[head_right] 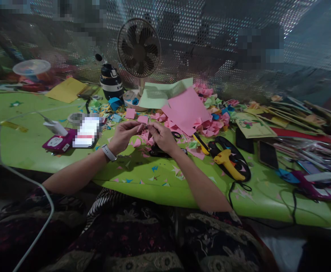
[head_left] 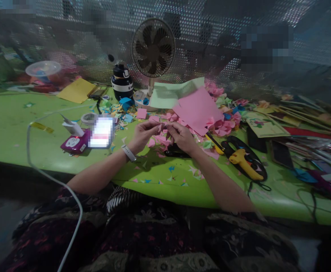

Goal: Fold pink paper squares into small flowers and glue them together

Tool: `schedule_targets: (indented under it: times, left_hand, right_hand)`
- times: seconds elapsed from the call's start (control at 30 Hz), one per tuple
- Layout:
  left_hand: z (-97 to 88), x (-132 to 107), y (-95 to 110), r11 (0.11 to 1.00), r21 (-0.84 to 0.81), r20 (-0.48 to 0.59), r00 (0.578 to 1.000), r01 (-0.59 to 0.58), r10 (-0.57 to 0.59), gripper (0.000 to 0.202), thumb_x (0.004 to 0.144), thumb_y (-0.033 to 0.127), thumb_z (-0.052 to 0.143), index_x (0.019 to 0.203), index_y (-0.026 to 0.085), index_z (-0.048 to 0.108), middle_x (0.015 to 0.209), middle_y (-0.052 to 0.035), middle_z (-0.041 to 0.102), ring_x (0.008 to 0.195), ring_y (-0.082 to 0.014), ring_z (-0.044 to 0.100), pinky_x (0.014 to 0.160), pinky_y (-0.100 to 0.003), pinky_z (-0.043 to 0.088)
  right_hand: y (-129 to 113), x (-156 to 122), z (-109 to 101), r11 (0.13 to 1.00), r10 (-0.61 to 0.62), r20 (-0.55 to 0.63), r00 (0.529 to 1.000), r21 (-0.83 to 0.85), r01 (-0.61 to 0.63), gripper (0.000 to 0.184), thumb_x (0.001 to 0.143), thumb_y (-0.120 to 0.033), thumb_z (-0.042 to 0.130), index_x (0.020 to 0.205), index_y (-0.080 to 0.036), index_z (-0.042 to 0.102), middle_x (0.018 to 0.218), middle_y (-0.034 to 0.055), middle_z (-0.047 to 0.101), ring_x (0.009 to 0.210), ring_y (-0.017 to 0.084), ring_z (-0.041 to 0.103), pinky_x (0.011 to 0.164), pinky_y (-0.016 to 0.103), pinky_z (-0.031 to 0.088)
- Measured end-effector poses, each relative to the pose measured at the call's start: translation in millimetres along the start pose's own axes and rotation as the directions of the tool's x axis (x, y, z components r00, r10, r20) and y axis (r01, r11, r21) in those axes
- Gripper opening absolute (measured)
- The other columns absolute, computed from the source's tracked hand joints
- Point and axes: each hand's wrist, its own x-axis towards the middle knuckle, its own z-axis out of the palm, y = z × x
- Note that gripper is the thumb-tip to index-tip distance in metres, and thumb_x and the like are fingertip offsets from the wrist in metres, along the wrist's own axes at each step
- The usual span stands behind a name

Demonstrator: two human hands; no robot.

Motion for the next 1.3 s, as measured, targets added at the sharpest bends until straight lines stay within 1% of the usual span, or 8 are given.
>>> schedule_targets:
  times: [0.23, 0.4, 0.53, 0.63, 0.93, 1.13, 1.23, 1.3]
  left_hand:
    - [0.2, -1.2, 0.0, 1.000, 0.019, -0.009, 1.000, 0.007, -0.007, 0.036, 0.059, 0.046, 0.092, 0.078, 0.018, 0.078, 0.072, -0.0027, 0.072, 0.064, -0.0108, 0.061, 0.068, -0.028, 0.053]
    - [2.1, -3.2, 2.7, 0.999, 0.039, 0.001, 1.000, -0.003, 0.003, 0.033, 0.062, 0.046, 0.091, 0.077, 0.019, 0.078, 0.073, -0.0030, 0.073, 0.064, -0.0102, 0.061, 0.066, -0.027, 0.052]
    - [3.5, -3.5, 3.4, 0.999, 0.051, -0.006, 1.000, 0.000, 0.000, 0.035, 0.061, 0.048, 0.091, 0.075, 0.019, 0.078, 0.071, -0.0026, 0.073, 0.063, -0.0102, 0.061, 0.065, -0.027, 0.053]
    - [3.6, -3.3, 2.6, 0.998, 0.065, -0.005, 1.000, -0.001, 0.001, 0.037, 0.060, 0.049, 0.091, 0.076, 0.019, 0.077, 0.072, -0.0026, 0.072, 0.064, -0.0108, 0.062, 0.067, -0.028, 0.054]
    - [2.1, -2.4, 0.0, 0.998, 0.063, 0.012, 1.000, -0.004, 0.003, 0.035, 0.064, 0.047, 0.090, 0.079, 0.018, 0.077, 0.076, -0.0042, 0.073, 0.067, -0.0116, 0.063, 0.068, -0.029, 0.055]
    - [3.6, -2.4, 2.7, 0.996, 0.082, -0.018, 1.000, 0.023, -0.021, 0.039, 0.058, 0.052, 0.092, 0.074, 0.019, 0.077, 0.070, -0.0023, 0.072, 0.062, -0.0104, 0.062, 0.063, -0.026, 0.054]
    - [3.9, -2.3, 3.3, 0.997, 0.082, -0.018, 1.000, 0.014, -0.013, 0.039, 0.059, 0.052, 0.091, 0.070, 0.019, 0.076, 0.067, -0.0020, 0.071, 0.060, -0.0098, 0.061, 0.062, -0.026, 0.054]
    - [3.7, -2.3, 3.2, 0.997, 0.079, -0.008, 1.000, 0.010, -0.010, 0.038, 0.060, 0.051, 0.091, 0.072, 0.018, 0.076, 0.069, -0.0027, 0.072, 0.062, -0.0103, 0.062, 0.064, -0.027, 0.055]
  right_hand:
    - [-0.2, -0.1, 1.6, 0.997, 0.047, 0.051, 0.998, 0.059, -0.050, 0.052, 0.093, -0.073, 0.045, 0.086, -0.022, 0.054, 0.064, -0.0021, 0.061, 0.042, 0.009, 0.047, 0.043, 0.024, 0.037]
    - [-4.0, -0.4, 1.9, 0.990, 0.069, 0.083, 0.994, 0.116, -0.079, 0.054, 0.091, -0.075, 0.046, 0.089, -0.022, 0.052, 0.059, -0.0035, 0.061, 0.035, 0.008, 0.046, 0.038, 0.024, 0.035]
    - [-5.9, -0.3, 1.5, 0.989, 0.076, 0.091, 0.993, 0.120, -0.087, 0.054, 0.090, -0.076, 0.047, 0.086, -0.022, 0.051, 0.057, -0.0043, 0.060, 0.034, 0.007, 0.045, 0.036, 0.024, 0.033]
    - [-5.6, -0.2, 1.1, 0.983, 0.096, 0.098, 0.991, 0.148, -0.110, 0.054, 0.089, -0.076, 0.049, 0.088, -0.022, 0.051, 0.056, -0.0057, 0.059, 0.032, 0.007, 0.044, 0.034, 0.023, 0.032]
    - [-7.6, -0.9, 1.0, 0.972, 0.115, 0.088, 0.989, 0.196, -0.130, 0.050, 0.092, -0.072, 0.050, 0.090, -0.022, 0.051, 0.053, -0.0069, 0.057, 0.031, 0.006, 0.041, 0.032, 0.021, 0.029]
    - [-11.0, -1.2, -0.4, 0.977, 0.101, 0.088, 0.991, 0.180, -0.115, 0.050, 0.092, -0.071, 0.050, 0.090, -0.022, 0.053, 0.053, -0.0069, 0.056, 0.033, 0.006, 0.040, 0.032, 0.021, 0.029]
    - [-10.6, -1.1, -0.9, 0.982, 0.095, 0.086, 0.992, 0.156, -0.108, 0.048, 0.093, -0.070, 0.049, 0.092, -0.022, 0.053, 0.054, -0.0069, 0.056, 0.033, 0.007, 0.040, 0.034, 0.021, 0.031]
    - [-9.9, -1.1, -1.1, 0.984, 0.091, 0.090, 0.992, 0.144, -0.104, 0.048, 0.094, -0.069, 0.048, 0.093, -0.021, 0.054, 0.054, -0.0070, 0.055, 0.033, 0.007, 0.040, 0.034, 0.022, 0.031]
